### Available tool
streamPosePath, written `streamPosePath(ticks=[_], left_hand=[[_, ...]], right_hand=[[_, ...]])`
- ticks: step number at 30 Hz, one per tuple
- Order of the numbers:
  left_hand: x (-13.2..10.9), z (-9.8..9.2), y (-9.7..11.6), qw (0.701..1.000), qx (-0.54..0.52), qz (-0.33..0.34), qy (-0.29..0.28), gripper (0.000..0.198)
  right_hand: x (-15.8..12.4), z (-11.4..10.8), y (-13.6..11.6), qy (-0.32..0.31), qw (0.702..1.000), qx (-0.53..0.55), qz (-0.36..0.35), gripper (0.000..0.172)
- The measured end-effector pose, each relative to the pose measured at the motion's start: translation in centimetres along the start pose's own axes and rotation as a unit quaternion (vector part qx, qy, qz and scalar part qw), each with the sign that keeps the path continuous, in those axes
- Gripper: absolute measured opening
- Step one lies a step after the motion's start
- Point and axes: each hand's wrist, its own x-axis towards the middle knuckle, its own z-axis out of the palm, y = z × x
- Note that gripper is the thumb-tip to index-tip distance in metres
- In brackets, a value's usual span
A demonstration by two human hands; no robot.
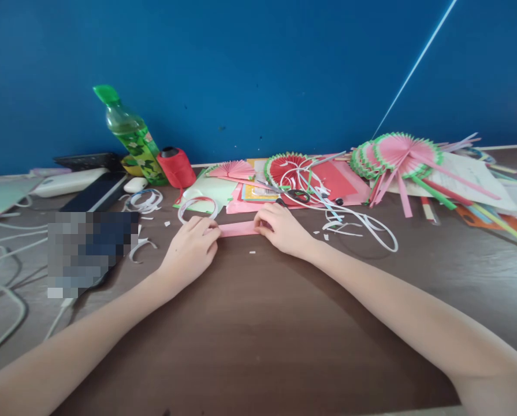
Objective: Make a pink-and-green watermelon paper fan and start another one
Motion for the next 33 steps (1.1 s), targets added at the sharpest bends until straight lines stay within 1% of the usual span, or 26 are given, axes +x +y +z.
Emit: streamPosePath(ticks=[1,3,5,7,9,11,13,15,18,20,23,26,29,33], left_hand=[[-0.1,-0.1,0.3,1.000,-0.004,0.002,-0.001,0.018],[-0.3,-0.3,0.9,1.000,-0.002,-0.001,-0.008,0.020],[-0.5,-0.4,1.5,1.000,0.004,-0.007,-0.020,0.027],[-0.6,-0.6,1.9,0.999,0.004,-0.011,-0.035,0.035],[-0.6,-0.8,2.1,0.999,-0.001,-0.015,-0.050,0.038],[-0.6,-1.0,2.3,0.998,-0.005,-0.017,-0.061,0.040],[-0.5,-1.1,2.4,0.997,-0.003,-0.019,-0.068,0.040],[-0.5,-1.2,2.6,0.997,-0.003,-0.021,-0.074,0.040],[-0.7,-1.3,2.8,0.996,-0.011,-0.028,-0.080,0.039],[-0.8,-1.2,2.9,0.996,-0.016,-0.035,-0.084,0.040],[-0.9,-1.1,2.9,0.995,-0.016,-0.040,-0.087,0.042],[-0.9,-1.2,3.0,0.994,-0.012,-0.046,-0.098,0.043],[-0.8,-1.3,2.8,0.992,-0.006,-0.054,-0.116,0.042],[-0.9,-1.3,1.9,0.991,-0.007,-0.067,-0.112,0.033]], right_hand=[[0.0,0.1,0.0,-0.001,1.000,-0.006,-0.013,0.009],[-0.1,0.3,0.1,-0.012,0.999,-0.024,-0.044,0.019],[-0.2,0.5,0.3,-0.027,0.994,-0.064,-0.084,0.032],[-0.3,0.6,0.4,-0.039,0.986,-0.109,-0.122,0.042],[-0.3,0.6,0.2,-0.047,0.976,-0.155,-0.147,0.045],[-0.4,0.5,-0.5,-0.062,0.964,-0.207,-0.154,0.043],[-0.5,0.3,-1.6,-0.079,0.951,-0.258,-0.148,0.041],[-0.7,0.3,-2.8,-0.092,0.943,-0.287,-0.139,0.038],[-1.2,0.3,-4.2,-0.095,0.945,-0.294,-0.111,0.035],[-1.5,0.2,-4.8,-0.091,0.949,-0.293,-0.071,0.034],[-1.9,-0.3,-5.1,-0.094,0.949,-0.301,0.003,0.030],[-2.0,-0.9,-4.9,-0.102,0.940,-0.322,0.047,0.025],[-2.1,-1.4,-4.6,-0.098,0.935,-0.336,0.056,0.025],[-2.1,-1.5,-4.1,-0.058,0.935,-0.348,0.040,0.025]])
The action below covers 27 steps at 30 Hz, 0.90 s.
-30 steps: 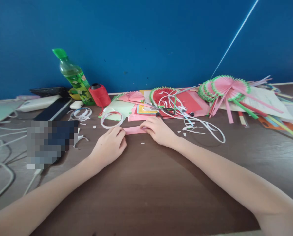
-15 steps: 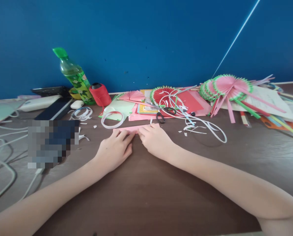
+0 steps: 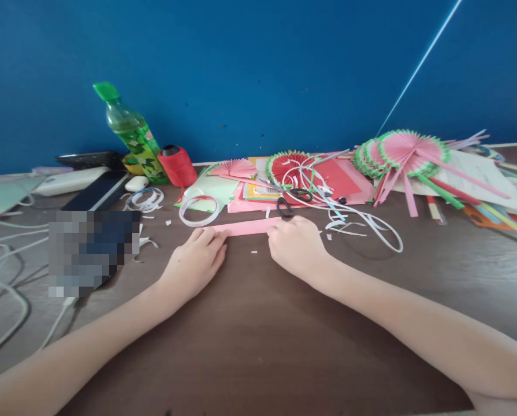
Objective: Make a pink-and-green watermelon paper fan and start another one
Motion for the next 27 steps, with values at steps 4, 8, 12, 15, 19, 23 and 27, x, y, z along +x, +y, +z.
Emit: streamPosePath(ticks=[4,8,12,15,19,23,27], left_hand=[[0.1,0.5,-1.2,1.000,-0.009,-0.009,0.027,0.027],[0.3,1.0,-1.8,0.997,-0.011,-0.012,0.072,0.022],[0.6,1.0,-1.9,0.996,0.008,-0.005,0.090,0.021],[0.4,0.7,-1.6,0.997,0.019,0.011,0.069,0.023],[-0.1,0.1,-0.9,0.998,0.020,0.037,0.051,0.033],[-0.3,-0.2,-0.5,0.999,0.016,0.042,0.022,0.041],[-0.5,-0.3,-0.4,0.999,0.004,0.029,0.018,0.041]], right_hand=[[0.1,0.6,0.4,0.060,0.998,-0.016,-0.007,0.025],[0.4,1.2,1.0,0.097,0.995,-0.013,-0.021,0.024],[0.5,1.5,1.5,0.109,0.993,-0.005,-0.052,0.022],[0.5,1.6,1.7,0.095,0.992,-0.002,-0.079,0.023],[0.3,1.4,1.2,0.088,0.992,0.000,-0.089,0.024],[0.1,1.0,0.5,0.058,0.991,-0.017,-0.123,0.038],[0.2,0.5,0.4,0.003,0.993,-0.016,-0.115,0.040]])
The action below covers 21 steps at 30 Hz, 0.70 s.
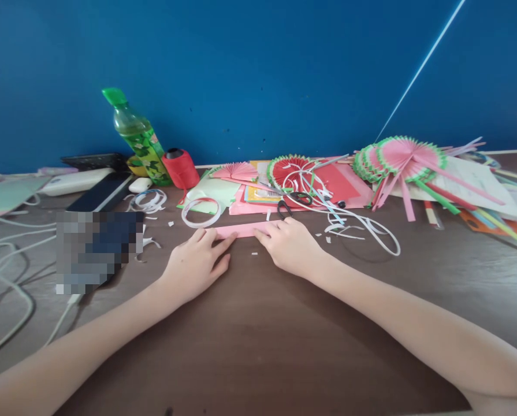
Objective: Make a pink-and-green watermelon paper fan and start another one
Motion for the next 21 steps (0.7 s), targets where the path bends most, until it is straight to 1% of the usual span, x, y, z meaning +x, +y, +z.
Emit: streamPosePath(ticks=[1,3,5,7,8,10,11,12,13,14,16,17,19,21], left_hand=[[0.0,0.0,0.0,1.000,-0.004,-0.013,-0.001,0.040],[0.0,0.1,0.1,0.999,-0.009,-0.038,-0.002,0.038],[0.1,0.3,0.1,0.999,-0.007,-0.048,0.005,0.037],[0.1,0.5,0.1,0.999,-0.002,-0.042,0.022,0.036],[0.1,0.6,0.1,0.999,0.001,-0.037,0.032,0.035],[0.1,0.7,0.0,0.999,0.008,-0.028,0.044,0.035],[0.1,0.8,-0.1,0.999,0.012,-0.023,0.047,0.035],[0.1,0.8,-0.1,0.999,0.016,-0.018,0.048,0.036],[0.0,0.9,-0.1,0.998,0.019,-0.013,0.050,0.036],[0.0,0.9,-0.2,0.998,0.022,-0.009,0.052,0.036],[0.0,1.0,-0.2,0.998,0.027,-0.001,0.058,0.036],[0.0,1.0,-0.2,0.998,0.030,0.004,0.063,0.036],[0.0,1.1,-0.3,0.996,0.035,0.019,0.076,0.036],[0.1,1.2,-0.3,0.995,0.033,0.029,0.087,0.036]], right_hand=[[0.1,-0.2,0.2,-0.015,1.000,0.009,0.019,0.038],[0.2,-0.7,1.0,-0.042,0.995,0.045,0.081,0.034],[0.4,-1.1,2.3,-0.060,0.979,0.115,0.154,0.032],[0.5,-1.4,3.8,-0.080,0.950,0.220,0.208,0.029],[0.6,-1.4,4.5,-0.094,0.929,0.278,0.225,0.027],[0.7,-1.2,5.6,-0.102,0.886,0.375,0.255,0.027],[0.7,-1.2,6.0,-0.104,0.872,0.399,0.264,0.028],[0.8,-1.2,6.1,-0.106,0.869,0.403,0.268,0.028],[0.7,-1.2,6.1,-0.110,0.878,0.382,0.267,0.027],[0.7,-1.4,5.9,-0.115,0.897,0.340,0.260,0.026],[0.5,-1.9,5.1,-0.127,0.938,0.224,0.234,0.024],[0.4,-2.2,4.7,-0.133,0.952,0.171,0.218,0.024],[0.2,-2.6,3.9,-0.144,0.965,0.113,0.189,0.026],[0.1,-2.8,3.4,-0.148,0.968,0.111,0.169,0.027]])
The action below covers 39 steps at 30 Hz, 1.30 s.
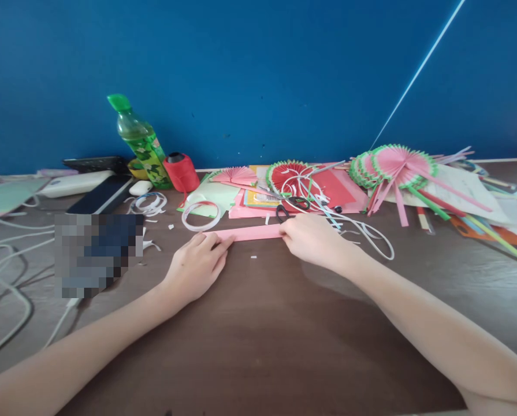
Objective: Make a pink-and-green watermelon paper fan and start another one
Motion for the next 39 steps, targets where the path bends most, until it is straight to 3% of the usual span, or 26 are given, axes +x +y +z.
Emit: streamPosePath(ticks=[4,10,13,17,23,30,34,39], left_hand=[[0.1,0.1,-0.1,1.000,-0.015,-0.015,0.011,0.033],[0.1,-0.2,-0.3,0.999,-0.011,-0.014,0.029,0.033],[0.1,-0.4,-0.2,1.000,-0.009,-0.010,0.008,0.033],[0.1,-0.8,0.0,0.998,-0.028,-0.053,-0.029,0.034],[0.1,-0.9,0.3,0.992,-0.061,-0.099,-0.053,0.031],[1.0,-0.8,-2.1,0.976,-0.162,-0.147,0.010,0.026],[1.9,-0.6,-4.5,0.972,-0.161,-0.168,0.033,0.018],[2.5,0.2,-5.7,0.988,-0.096,-0.111,-0.039,0.013]], right_hand=[[0.2,-0.1,0.0,0.008,0.998,0.064,0.023,0.030],[0.8,-0.2,0.2,0.017,0.988,0.137,0.065,0.019],[1.0,0.7,-0.2,0.056,0.990,0.119,0.048,0.015],[1.5,2.7,-1.0,0.082,0.983,0.159,-0.037,0.008],[2.1,4.0,-2.2,0.095,0.982,0.163,0.025,0.009],[1.8,4.8,-2.1,0.155,0.980,0.125,-0.016,0.012],[2.0,4.1,-2.0,0.118,0.982,0.138,-0.044,0.014],[3.2,2.3,-2.4,0.050,0.983,0.157,-0.077,0.020]])
